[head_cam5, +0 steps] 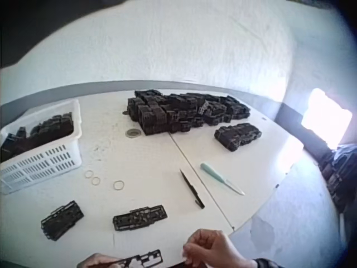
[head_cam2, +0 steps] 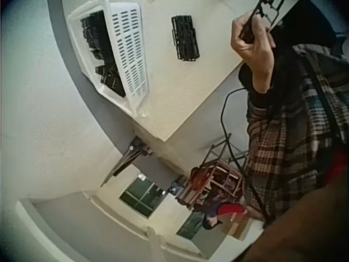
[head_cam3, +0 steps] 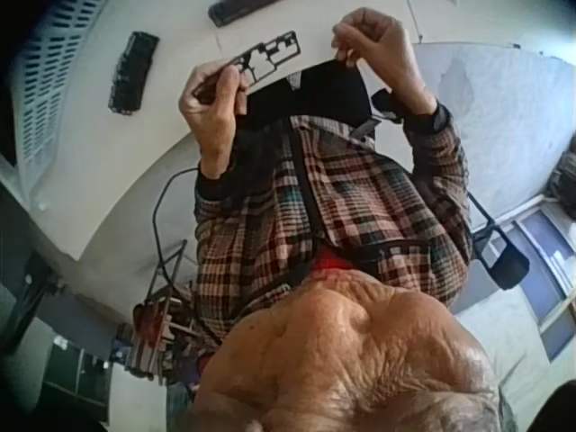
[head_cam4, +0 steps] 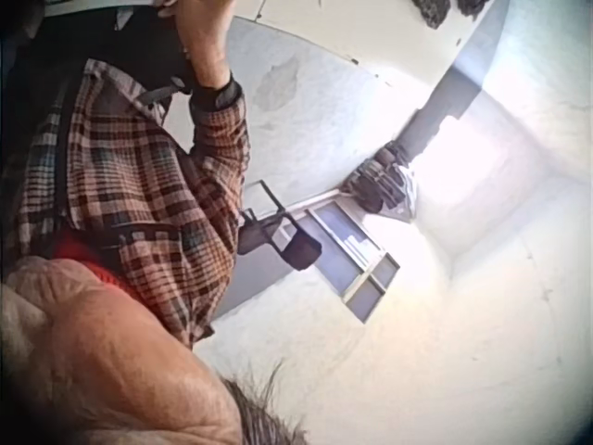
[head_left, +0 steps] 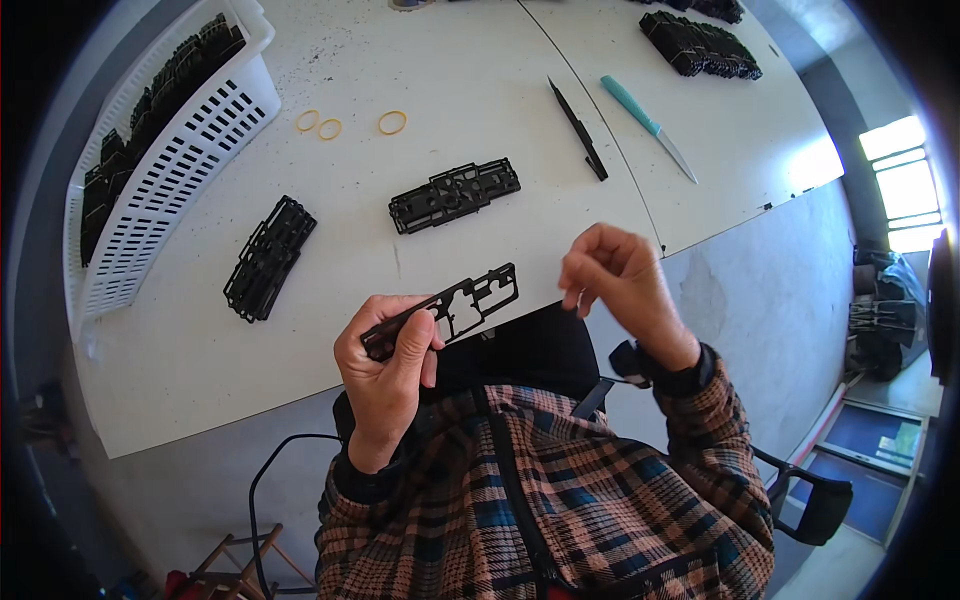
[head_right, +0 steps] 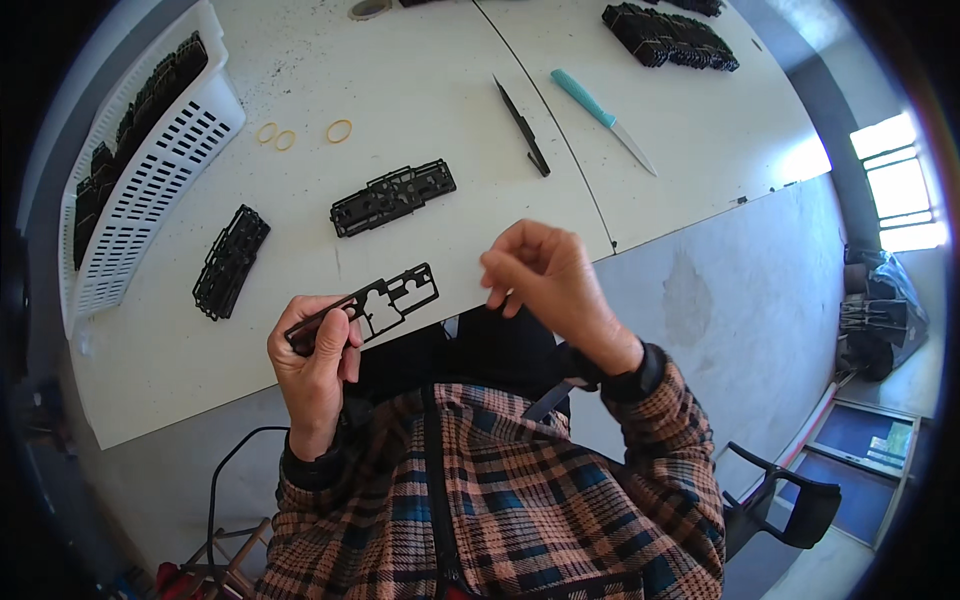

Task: Manually inspecting and assembling small plastic components at a workstation.

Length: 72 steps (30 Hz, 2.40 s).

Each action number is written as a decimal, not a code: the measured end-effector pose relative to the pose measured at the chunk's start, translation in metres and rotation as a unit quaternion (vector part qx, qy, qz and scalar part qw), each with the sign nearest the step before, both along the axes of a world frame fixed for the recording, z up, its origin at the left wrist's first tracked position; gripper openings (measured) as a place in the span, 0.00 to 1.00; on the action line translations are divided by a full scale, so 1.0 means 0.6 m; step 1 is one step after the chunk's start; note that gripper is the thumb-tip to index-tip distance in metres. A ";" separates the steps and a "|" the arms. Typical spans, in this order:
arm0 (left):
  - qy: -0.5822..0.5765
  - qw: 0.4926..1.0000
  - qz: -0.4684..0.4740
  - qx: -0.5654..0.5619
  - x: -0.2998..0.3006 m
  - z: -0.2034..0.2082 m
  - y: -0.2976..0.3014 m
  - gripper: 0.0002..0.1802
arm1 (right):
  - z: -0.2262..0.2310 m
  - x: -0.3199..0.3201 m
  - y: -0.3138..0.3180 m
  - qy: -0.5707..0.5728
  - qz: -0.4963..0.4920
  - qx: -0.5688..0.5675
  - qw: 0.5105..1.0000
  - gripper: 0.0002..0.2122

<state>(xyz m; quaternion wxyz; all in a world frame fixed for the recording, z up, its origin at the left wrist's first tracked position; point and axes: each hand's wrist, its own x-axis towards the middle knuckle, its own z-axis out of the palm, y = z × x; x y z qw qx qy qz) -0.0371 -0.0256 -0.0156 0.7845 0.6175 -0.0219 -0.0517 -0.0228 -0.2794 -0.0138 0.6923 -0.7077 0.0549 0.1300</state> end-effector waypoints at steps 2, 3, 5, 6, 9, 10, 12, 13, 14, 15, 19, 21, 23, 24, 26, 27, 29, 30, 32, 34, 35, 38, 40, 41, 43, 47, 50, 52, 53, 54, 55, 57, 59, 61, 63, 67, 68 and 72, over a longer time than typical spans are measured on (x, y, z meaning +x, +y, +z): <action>-0.002 1.000 0.004 0.011 0.001 -0.007 0.002 0.07 | 0.011 0.018 -0.019 -0.028 -0.001 -0.055 0.998 0.07; -0.002 1.000 0.005 0.017 0.002 -0.008 0.002 0.07 | 0.016 0.029 -0.028 -0.054 -0.005 -0.106 0.993 0.07; -0.003 1.000 0.010 0.010 0.003 -0.011 0.003 0.07 | 0.027 0.051 -0.044 -0.081 -0.010 -0.165 0.983 0.08; -0.003 1.000 0.014 0.009 0.004 -0.013 0.003 0.07 | 0.030 0.064 -0.053 -0.099 -0.015 -0.217 0.971 0.08; -0.012 1.000 0.024 0.010 0.006 -0.019 0.004 0.07 | 0.031 0.106 -0.066 -0.137 -0.024 -0.317 0.938 0.10; -0.019 0.999 0.026 0.011 0.007 -0.021 0.004 0.07 | 0.028 0.120 -0.069 -0.165 -0.034 -0.378 0.910 0.11; -0.030 0.999 0.026 0.006 0.010 -0.025 0.005 0.07 | 0.019 0.141 -0.077 -0.219 -0.056 -0.495 0.839 0.13; -0.031 0.999 0.034 0.024 0.007 -0.028 0.009 0.06 | 0.009 0.150 -0.076 -0.222 -0.058 -0.501 0.835 0.13; -0.032 0.998 0.041 0.040 0.004 -0.031 0.012 0.06 | -0.003 0.160 -0.072 -0.215 -0.057 -0.517 0.826 0.14; -0.036 0.997 0.047 0.057 0.004 -0.031 0.012 0.06 | -0.014 0.170 -0.069 -0.208 -0.058 -0.533 0.818 0.14; -0.060 0.994 0.036 0.089 0.004 -0.034 0.020 0.07 | -0.038 0.195 -0.077 -0.213 -0.056 -0.588 0.778 0.15; -0.073 0.992 0.037 0.096 0.007 -0.039 0.020 0.07 | -0.038 0.206 -0.080 -0.219 -0.052 -0.605 0.764 0.15; -0.088 0.989 0.039 0.113 0.006 -0.041 0.021 0.07 | -0.027 0.218 -0.084 -0.161 -0.020 -0.582 0.797 0.15; -0.088 0.989 0.039 0.115 0.006 -0.040 0.021 0.07 | -0.024 0.220 -0.086 -0.130 -0.004 -0.569 0.812 0.15; -0.084 0.989 0.044 0.113 0.007 -0.038 0.020 0.07 | -0.026 0.215 -0.094 -0.152 0.001 -0.553 0.819 0.14; -0.081 0.989 0.047 0.113 0.007 -0.037 0.019 0.07 | -0.027 0.212 -0.100 -0.174 0.003 -0.538 0.825 0.14; -0.076 0.989 0.049 0.115 0.011 -0.039 0.015 0.07 | -0.028 0.200 -0.102 -0.194 0.011 -0.518 0.833 0.13; -0.076 0.989 0.051 0.114 0.014 -0.042 0.014 0.08 | -0.022 0.186 -0.095 -0.193 -0.008 -0.462 0.866 0.12; -0.070 0.989 0.057 0.118 0.016 -0.047 0.011 0.08 | -0.008 0.152 -0.077 -0.184 -0.050 -0.345 0.919 0.11; -0.080 0.989 0.058 0.112 0.017 -0.050 0.006 0.08 | 0.004 0.113 -0.057 -0.200 -0.046 -0.360 0.910 0.12; -0.086 0.989 0.057 0.109 0.018 -0.052 0.003 0.08 | 0.010 0.094 -0.049 -0.220 -0.046 -0.379 0.898 0.14; -0.090 0.986 0.066 0.125 0.016 -0.051 -0.002 0.08 | 0.048 0.043 -0.021 -0.189 0.023 -0.401 0.896 0.16; -0.092 0.984 0.069 0.134 0.013 -0.045 -0.004 0.08 | 0.050 0.015 -0.015 -0.173 0.055 -0.410 0.894 0.18; -0.085 0.984 0.067 0.142 0.012 -0.041 -0.004 0.07 | 0.046 0.004 -0.014 -0.216 0.070 -0.392 0.891 0.19; -0.071 0.983 0.063 0.155 0.010 -0.039 -0.007 0.05 | 0.037 -0.019 -0.015 -0.301 0.097 -0.355 0.880 0.22; -0.140 0.967 0.085 0.196 0.008 -0.046 -0.017 0.05 | 0.023 -0.059 0.006 -0.283 0.141 -0.335 0.887 0.22; -0.162 0.962 0.089 0.203 0.009 -0.056 -0.020 0.06 | 0.039 -0.057 0.026 -0.207 0.166 -0.372 0.889 0.22; -0.172 0.959 0.092 0.206 0.008 -0.059 -0.020 0.06 | 0.039 -0.056 0.033 -0.169 0.178 -0.390 0.888 0.21; -0.175 0.957 0.091 0.211 0.007 -0.059 -0.021 0.06 | 0.032 -0.055 0.034 -0.182 0.180 -0.400 0.880 0.21; -0.178 0.956 0.090 0.215 0.006 -0.059 -0.022 0.06 | 0.026 -0.054 0.036 -0.195 0.182 -0.410 0.872 0.21; -0.181 0.955 0.089 0.220 0.006 -0.060 -0.023 0.06 | 0.023 -0.054 0.037 -0.208 0.183 -0.420 0.864 0.20; -0.195 0.950 0.092 0.225 0.005 -0.061 -0.025 0.06 | 0.023 -0.053 0.041 -0.207 0.182 -0.439 0.855 0.20; -0.224 0.941 0.097 0.236 0.004 -0.063 -0.028 0.06 | 0.024 -0.054 0.045 -0.206 0.178 -0.475 0.837 0.21; -0.225 0.940 0.096 0.237 0.002 -0.060 -0.028 0.06 | 0.025 -0.055 0.049 -0.204 0.180 -0.481 0.833 0.21; -0.230 0.938 0.093 0.240 0.000 -0.057 -0.030 0.06 | 0.027 -0.056 0.052 -0.202 0.183 -0.492 0.827 0.21; -0.256 0.927 0.095 0.257 0.000 -0.051 -0.034 0.06 | 0.025 -0.059 0.056 -0.199 0.176 -0.500 0.824 0.22; -0.256 0.927 0.095 0.257 0.000 -0.051 -0.035 0.06 | 0.025 -0.059 0.057 -0.199 0.175 -0.500 0.824 0.22; -0.279 0.918 0.088 0.269 -0.001 -0.051 -0.039 0.07 | 0.021 -0.059 0.062 -0.186 0.170 -0.515 0.819 0.22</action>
